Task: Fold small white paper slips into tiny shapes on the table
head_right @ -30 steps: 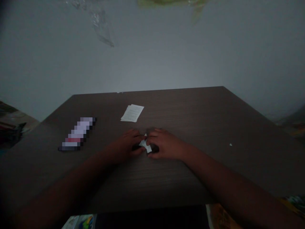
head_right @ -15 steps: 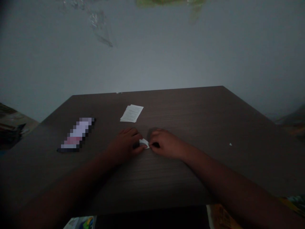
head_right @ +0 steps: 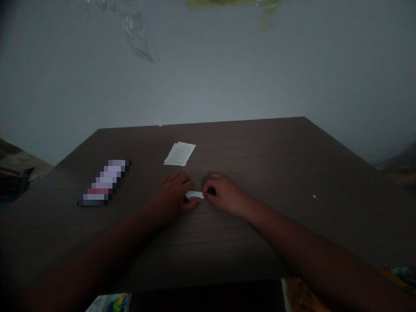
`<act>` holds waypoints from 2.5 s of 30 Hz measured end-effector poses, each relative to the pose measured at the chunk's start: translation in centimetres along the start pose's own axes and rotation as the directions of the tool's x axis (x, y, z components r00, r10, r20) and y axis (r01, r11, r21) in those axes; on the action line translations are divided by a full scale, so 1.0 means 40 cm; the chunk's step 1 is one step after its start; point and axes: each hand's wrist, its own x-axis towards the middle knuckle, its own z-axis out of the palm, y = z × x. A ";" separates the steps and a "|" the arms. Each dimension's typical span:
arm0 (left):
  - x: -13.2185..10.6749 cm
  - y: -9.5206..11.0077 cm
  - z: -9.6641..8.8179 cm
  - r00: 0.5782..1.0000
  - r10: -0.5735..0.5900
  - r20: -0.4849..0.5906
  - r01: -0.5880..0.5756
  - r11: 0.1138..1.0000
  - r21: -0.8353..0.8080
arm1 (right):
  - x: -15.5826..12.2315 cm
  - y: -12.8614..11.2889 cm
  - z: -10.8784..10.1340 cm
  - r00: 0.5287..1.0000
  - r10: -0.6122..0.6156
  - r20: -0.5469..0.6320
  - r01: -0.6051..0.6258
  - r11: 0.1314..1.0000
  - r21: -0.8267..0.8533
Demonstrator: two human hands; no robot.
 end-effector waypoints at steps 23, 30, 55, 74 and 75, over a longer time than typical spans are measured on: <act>-0.003 -0.043 0.029 0.985 0.168 0.049 -0.156 0.969 -0.193 | 0.014 0.002 0.020 0.995 0.037 -0.088 -0.051 0.986 -0.159; 0.007 -0.047 0.027 0.977 0.190 0.094 -0.171 0.969 -0.180 | 0.014 0.030 0.001 0.991 0.056 -0.122 -0.083 0.970 -0.228; 0.014 -0.045 0.032 0.981 0.174 0.091 -0.156 0.972 -0.176 | -0.006 -0.006 0.006 0.996 -0.020 -0.087 -0.001 0.973 -0.230; 0.020 -0.056 0.043 0.983 0.163 0.084 -0.143 0.968 -0.206 | 0.022 0.033 -0.013 0.996 0.012 -0.091 -0.029 0.983 -0.181; 0.020 -0.058 0.046 0.982 0.169 0.083 -0.149 0.967 -0.205 | 0.018 0.031 -0.015 0.997 0.004 -0.083 -0.019 0.983 -0.181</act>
